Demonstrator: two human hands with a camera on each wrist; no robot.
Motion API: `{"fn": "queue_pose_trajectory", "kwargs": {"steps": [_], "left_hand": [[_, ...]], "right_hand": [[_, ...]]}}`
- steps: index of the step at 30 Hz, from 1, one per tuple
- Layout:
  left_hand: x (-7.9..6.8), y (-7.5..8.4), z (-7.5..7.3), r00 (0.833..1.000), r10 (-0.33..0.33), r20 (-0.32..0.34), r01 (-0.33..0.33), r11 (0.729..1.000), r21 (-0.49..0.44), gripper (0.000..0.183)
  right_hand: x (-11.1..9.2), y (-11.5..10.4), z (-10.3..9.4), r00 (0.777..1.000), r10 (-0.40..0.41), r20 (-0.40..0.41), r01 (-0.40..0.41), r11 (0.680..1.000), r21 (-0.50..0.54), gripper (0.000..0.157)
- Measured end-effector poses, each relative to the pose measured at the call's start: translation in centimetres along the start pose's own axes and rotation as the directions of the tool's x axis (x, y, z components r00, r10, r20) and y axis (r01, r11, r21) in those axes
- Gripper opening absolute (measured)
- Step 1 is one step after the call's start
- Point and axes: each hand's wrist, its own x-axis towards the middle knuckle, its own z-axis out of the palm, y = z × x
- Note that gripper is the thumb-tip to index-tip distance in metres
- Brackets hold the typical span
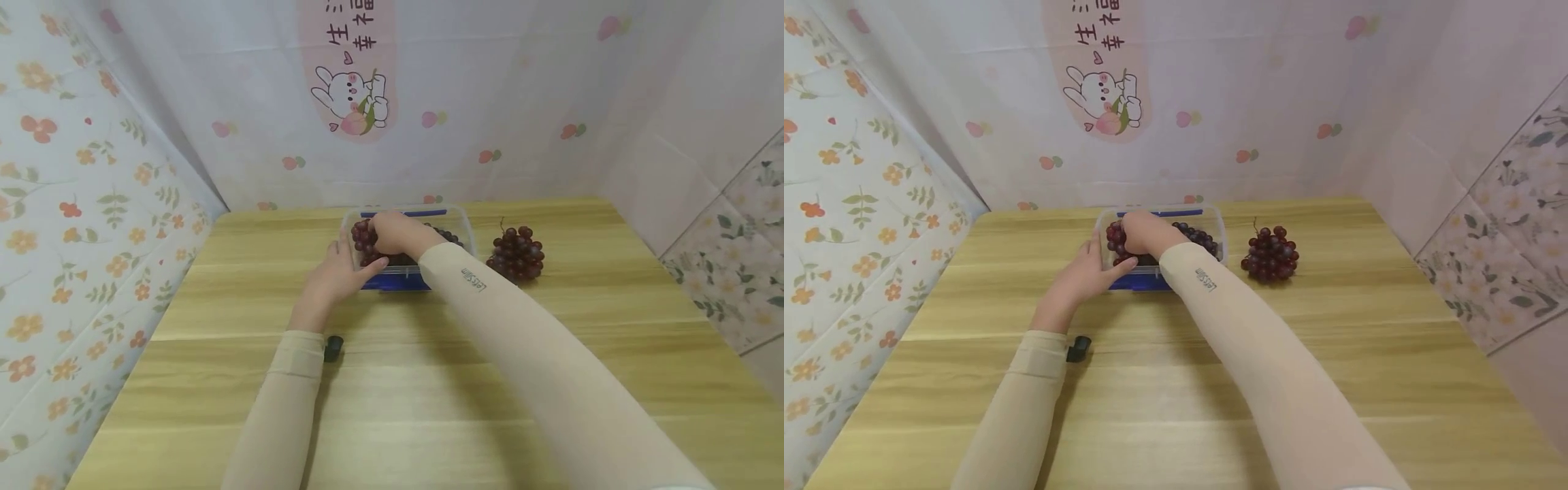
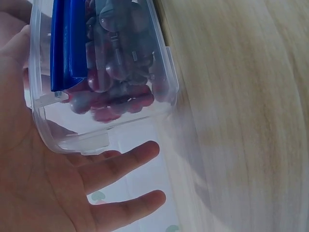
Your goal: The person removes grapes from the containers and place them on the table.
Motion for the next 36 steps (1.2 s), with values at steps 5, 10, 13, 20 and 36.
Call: {"fn": "queue_pose_trajectory", "kwargs": {"steps": [5,10,13,20,36], "left_hand": [[0.0,-0.2,-0.1,1.000,0.000,0.007,0.000,1.000,0.000,0.128],[0.0,-0.1,-0.1,1.000,-0.013,0.012,0.013,1.000,-0.005,0.130],[0.0,-0.1,-0.1,1.000,-0.017,0.005,0.017,1.000,-0.013,0.130],[0.1,0.0,0.2,1.000,-0.017,-0.010,0.016,1.000,-0.009,0.131],[-0.3,0.1,0.2,0.999,-0.014,-0.035,0.012,0.999,-0.052,0.130]], "right_hand": [[-0.6,-0.1,-0.5,0.992,0.060,-0.111,-0.044,0.989,0.144,0.034],[-2.1,0.3,-1.1,0.968,0.177,-0.179,-0.096,0.917,0.387,0.036],[-3.1,0.5,-1.1,0.940,0.246,-0.236,-0.092,0.850,0.519,0.035],[-6.1,0.2,-0.4,0.876,0.338,-0.345,0.027,0.679,0.733,0.039],[-11.4,-1.2,2.0,0.807,0.413,-0.423,0.161,0.534,0.830,0.043]]}}
